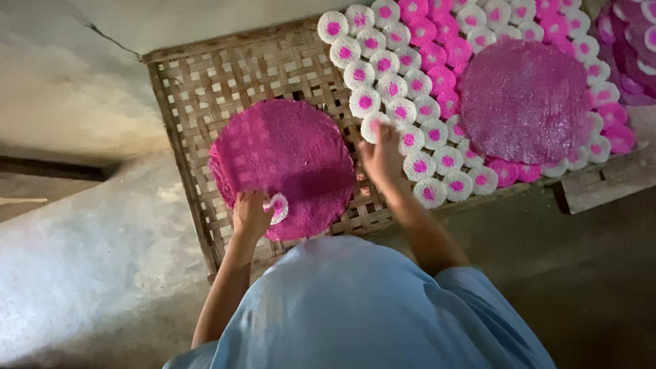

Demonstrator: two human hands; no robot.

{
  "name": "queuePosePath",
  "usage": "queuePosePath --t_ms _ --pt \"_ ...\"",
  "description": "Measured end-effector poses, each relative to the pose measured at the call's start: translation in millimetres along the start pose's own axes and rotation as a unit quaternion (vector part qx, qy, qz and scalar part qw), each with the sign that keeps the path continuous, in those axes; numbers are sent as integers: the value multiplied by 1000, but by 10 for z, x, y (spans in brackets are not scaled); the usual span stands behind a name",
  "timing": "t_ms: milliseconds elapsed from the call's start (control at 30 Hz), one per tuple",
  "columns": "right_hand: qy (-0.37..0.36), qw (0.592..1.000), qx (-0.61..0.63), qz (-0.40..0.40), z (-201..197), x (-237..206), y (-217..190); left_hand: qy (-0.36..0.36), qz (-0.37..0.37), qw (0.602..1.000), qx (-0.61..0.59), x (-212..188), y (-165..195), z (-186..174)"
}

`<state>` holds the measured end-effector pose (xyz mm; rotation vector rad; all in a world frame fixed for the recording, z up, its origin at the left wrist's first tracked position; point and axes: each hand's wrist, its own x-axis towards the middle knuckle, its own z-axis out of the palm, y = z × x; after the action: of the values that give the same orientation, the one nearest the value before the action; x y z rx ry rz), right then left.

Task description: The person picks up round pink-and-white decorative discs one at a time from a bamboo tray and arranges them in rows on a round pink base. They then cover the arranged discs with a pink mesh sheet, move the covered tray aside, and stack it with other finished trays.

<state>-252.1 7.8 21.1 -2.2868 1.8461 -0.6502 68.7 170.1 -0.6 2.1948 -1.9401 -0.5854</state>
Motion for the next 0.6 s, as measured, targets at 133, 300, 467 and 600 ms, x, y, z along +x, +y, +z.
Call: queuePosePath --t_ms 133,300,467,600 --pt "-373 864 330 69 -3 -795 -569 -165 -73 966 -186 -188 274 -157" --pt "-416 643 641 49 -193 -1346 -702 -72 103 926 -355 -401 923 -71" --pt "-329 855 360 177 -231 -1106 -155 -10 141 942 -303 -356 945 -52" --pt "-162 739 598 264 -146 -688 389 31 139 941 -307 -315 783 -119"
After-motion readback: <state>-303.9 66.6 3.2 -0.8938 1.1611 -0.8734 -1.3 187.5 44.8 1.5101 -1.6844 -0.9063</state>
